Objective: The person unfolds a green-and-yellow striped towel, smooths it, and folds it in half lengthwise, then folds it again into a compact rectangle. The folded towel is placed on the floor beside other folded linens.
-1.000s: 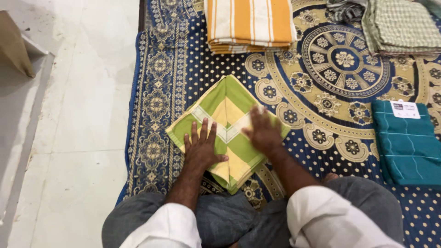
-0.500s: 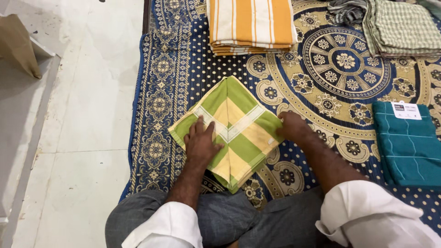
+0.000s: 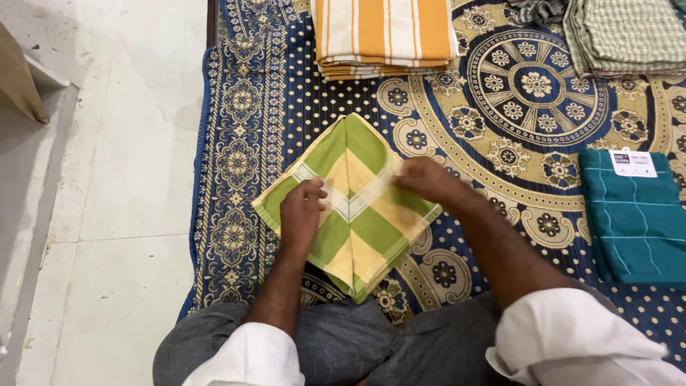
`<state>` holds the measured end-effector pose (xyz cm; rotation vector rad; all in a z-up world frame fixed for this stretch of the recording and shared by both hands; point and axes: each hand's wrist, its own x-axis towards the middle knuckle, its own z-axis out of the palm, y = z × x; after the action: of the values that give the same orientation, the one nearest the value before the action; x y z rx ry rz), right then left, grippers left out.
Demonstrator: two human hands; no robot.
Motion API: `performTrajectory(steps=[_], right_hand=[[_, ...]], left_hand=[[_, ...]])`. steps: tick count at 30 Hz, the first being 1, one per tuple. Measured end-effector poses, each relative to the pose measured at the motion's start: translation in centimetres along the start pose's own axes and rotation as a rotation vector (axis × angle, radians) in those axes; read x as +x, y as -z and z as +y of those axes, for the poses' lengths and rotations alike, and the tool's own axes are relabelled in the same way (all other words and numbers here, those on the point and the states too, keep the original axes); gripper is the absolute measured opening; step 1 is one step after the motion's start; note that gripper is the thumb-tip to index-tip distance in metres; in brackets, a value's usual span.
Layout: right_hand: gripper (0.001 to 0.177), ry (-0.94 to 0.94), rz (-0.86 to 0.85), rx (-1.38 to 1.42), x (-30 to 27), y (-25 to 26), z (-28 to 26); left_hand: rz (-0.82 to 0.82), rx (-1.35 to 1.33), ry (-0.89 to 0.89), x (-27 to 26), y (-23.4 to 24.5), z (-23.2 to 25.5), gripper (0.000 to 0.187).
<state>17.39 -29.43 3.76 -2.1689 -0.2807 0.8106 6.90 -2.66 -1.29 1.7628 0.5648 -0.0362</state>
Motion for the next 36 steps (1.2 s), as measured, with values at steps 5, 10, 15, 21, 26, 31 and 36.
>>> performTrajectory(steps=[5, 10, 15, 21, 26, 31, 36], right_hand=[[0.048, 0.047, 0.047, 0.587, -0.3, 0.4, -0.7], [0.029, -0.010, 0.150, 0.073, 0.6, -1.0, 1.9], [0.042, 0.225, 0.152, -0.543, 1.0, -5.7, 3.4], [0.051, 0.126, 0.186, -0.759, 0.5, -8.4, 1.2], [0.071, 0.472, 0.220, -0.927, 0.4, -12.4, 0.6], [0.079, 0.432, 0.183, -0.979, 0.1, -13.1, 1.4], [0.089, 0.116, 0.205, -0.934, 0.4, -10.1, 2.6]], left_hand=[[0.069, -0.307, 0.269, 1.3, 2.7, 0.3, 0.067], [0.106, -0.004, 0.161, 0.4, 3.3, 1.1, 0.047], [0.426, 0.077, 0.028, 0.8, 4.2, 0.9, 0.048], [0.616, 0.280, -0.325, 1.3, 3.2, -1.5, 0.048], [-0.101, 0.728, -0.403, -0.4, -1.6, -1.8, 0.075], [-0.247, 1.000, -0.311, -1.8, -1.1, -0.6, 0.100], [-0.274, 1.029, -0.254, -2.0, -0.1, 0.6, 0.110]])
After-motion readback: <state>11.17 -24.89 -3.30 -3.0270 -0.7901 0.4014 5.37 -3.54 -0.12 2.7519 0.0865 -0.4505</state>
